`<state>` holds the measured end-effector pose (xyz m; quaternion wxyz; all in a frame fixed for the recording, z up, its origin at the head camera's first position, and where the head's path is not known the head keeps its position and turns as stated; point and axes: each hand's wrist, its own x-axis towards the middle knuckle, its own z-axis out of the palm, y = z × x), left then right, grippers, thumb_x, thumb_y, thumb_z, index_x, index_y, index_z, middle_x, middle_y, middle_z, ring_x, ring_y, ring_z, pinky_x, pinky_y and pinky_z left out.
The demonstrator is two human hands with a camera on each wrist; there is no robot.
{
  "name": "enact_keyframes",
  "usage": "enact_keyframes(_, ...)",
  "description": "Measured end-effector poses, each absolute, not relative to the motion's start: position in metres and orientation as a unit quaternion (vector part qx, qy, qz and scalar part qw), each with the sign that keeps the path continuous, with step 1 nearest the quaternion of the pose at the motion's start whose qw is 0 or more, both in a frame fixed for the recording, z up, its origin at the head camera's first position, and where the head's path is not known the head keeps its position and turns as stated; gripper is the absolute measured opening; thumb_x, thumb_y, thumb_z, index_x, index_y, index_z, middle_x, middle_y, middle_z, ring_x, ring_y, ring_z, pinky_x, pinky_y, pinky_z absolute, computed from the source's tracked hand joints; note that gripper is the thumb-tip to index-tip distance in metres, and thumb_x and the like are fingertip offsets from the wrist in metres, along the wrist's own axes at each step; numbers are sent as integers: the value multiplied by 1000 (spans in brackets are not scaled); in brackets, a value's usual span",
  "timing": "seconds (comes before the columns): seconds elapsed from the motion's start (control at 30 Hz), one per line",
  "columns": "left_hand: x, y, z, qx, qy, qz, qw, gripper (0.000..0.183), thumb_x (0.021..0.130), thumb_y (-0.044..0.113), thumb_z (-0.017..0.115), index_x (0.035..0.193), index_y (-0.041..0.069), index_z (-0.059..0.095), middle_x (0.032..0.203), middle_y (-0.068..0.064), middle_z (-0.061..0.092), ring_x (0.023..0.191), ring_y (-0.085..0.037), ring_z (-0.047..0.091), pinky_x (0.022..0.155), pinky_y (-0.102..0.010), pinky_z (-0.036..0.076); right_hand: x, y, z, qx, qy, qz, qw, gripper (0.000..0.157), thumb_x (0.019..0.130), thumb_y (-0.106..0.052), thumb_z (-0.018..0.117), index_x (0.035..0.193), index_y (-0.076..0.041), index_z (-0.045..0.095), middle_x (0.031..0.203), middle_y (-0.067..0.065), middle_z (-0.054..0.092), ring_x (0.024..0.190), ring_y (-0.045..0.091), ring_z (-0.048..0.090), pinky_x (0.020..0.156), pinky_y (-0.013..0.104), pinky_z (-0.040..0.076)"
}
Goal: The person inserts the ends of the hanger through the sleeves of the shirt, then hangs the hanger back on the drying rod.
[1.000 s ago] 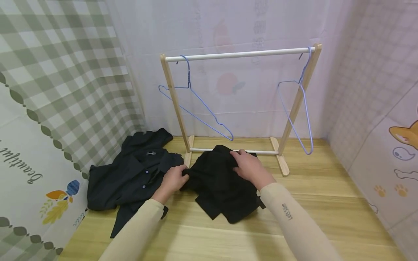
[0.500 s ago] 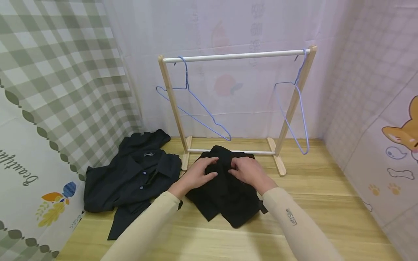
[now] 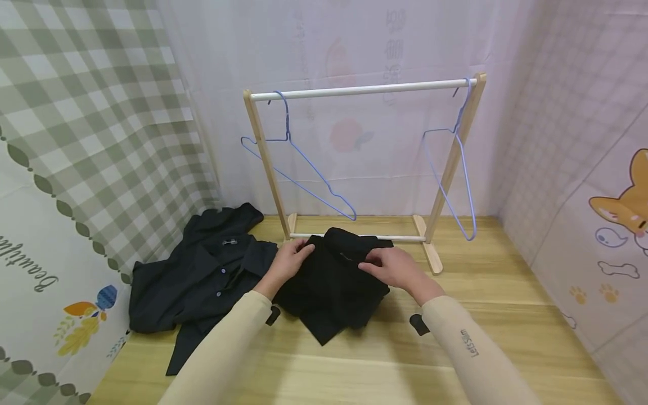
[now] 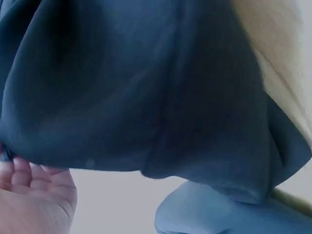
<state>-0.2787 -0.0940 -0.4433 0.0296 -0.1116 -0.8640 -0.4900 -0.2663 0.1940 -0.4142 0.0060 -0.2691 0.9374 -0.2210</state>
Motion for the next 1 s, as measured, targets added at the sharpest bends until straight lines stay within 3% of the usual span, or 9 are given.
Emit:
enact_keyframes(0.13, -284, -104, -443, -35, -839, -542, 37, 23, 104, 26, 55, 105, 7, 67, 87, -5, 61, 79, -20, 54, 72, -35, 44, -264, 199, -413, -267, 928, -258, 18, 45, 100, -41, 58, 126, -4, 66, 108, 5, 69, 94, 22, 65, 83, 43, 52)
enact_keyframes(0.27, -285, -110, -440, 7, -816, -576, 40, 25, 105, 25, 52, 91, 5, 61, 73, -2, 47, 67, -18, 45, 64, -31, 38, -261, 205, -415, -280, 904, -322, 23, 41, 103, -19, 54, 138, 1, 56, 119, 15, 67, 107, 32, 64, 88, 46, 52)
enact_keyframes(0.37, -286, -112, -438, 19, -797, -602, 40, 29, 105, 23, 51, 82, 6, 54, 68, -1, 40, 63, -17, 41, 61, -30, 36, -260, 206, -416, -288, 885, -363, 43, 50, 96, -8, 57, 144, 3, 47, 127, 21, 62, 113, 37, 61, 91, 52, 49)
enact_keyframes(0.5, -286, -113, -438, 27, -781, -623, 35, 33, 106, 22, 50, 76, 8, 48, 67, -1, 38, 61, -17, 39, 59, -30, 35, -257, 202, -415, -293, 878, -370, 77, 79, 89, -19, 75, 153, -2, 32, 138, 23, 54, 118, 38, 57, 97, 58, 43)
enact_keyframes(0.6, -286, -113, -438, 27, -778, -627, 27, 31, 106, 22, 50, 77, 8, 51, 67, -1, 39, 62, -17, 41, 60, -30, 35, -254, 196, -416, -313, 885, -340, 58, 90, 83, -28, 82, 155, -6, 32, 135, 19, 55, 117, 35, 58, 97, 54, 45)
enact_keyframes(0.7, -285, -112, -439, 26, -779, -626, 22, 29, 105, 21, 51, 82, 5, 56, 69, -1, 43, 65, -17, 44, 61, -29, 38, -252, 191, -419, -339, 892, -300, -2, 80, 81, -28, 83, 150, -10, 45, 117, 9, 62, 103, 25, 61, 86, 43, 51)
enact_keyframes(0.83, -285, -112, -438, 28, -782, -622, 17, 25, 104, 21, 54, 94, 1, 66, 76, -2, 54, 71, -17, 50, 65, -30, 42, -252, 189, -424, -369, 883, -270, -107, 46, 82, -20, 82, 125, -11, 69, 93, -3, 62, 78, 12, 57, 67, 29, 50)
enact_keyframes(0.93, -285, -114, -438, 25, -785, -619, 12, 24, 104, 21, 55, 100, 2, 68, 83, -3, 59, 76, -17, 53, 70, -31, 44, -255, 188, -426, -351, 880, -277, -161, 21, 83, -14, 81, 103, -10, 76, 87, -4, 63, 71, 10, 58, 61, 28, 50)
enact_keyframes(1.0, -284, -115, -439, 18, -786, -618, 8, 23, 104, 21, 54, 99, 2, 67, 84, -3, 58, 78, -18, 52, 71, -31, 43, -256, 188, -425, -305, 888, -303, -162, 11, 86, -12, 78, 96, -8, 75, 84, -3, 64, 71, 12, 59, 62, 30, 50)
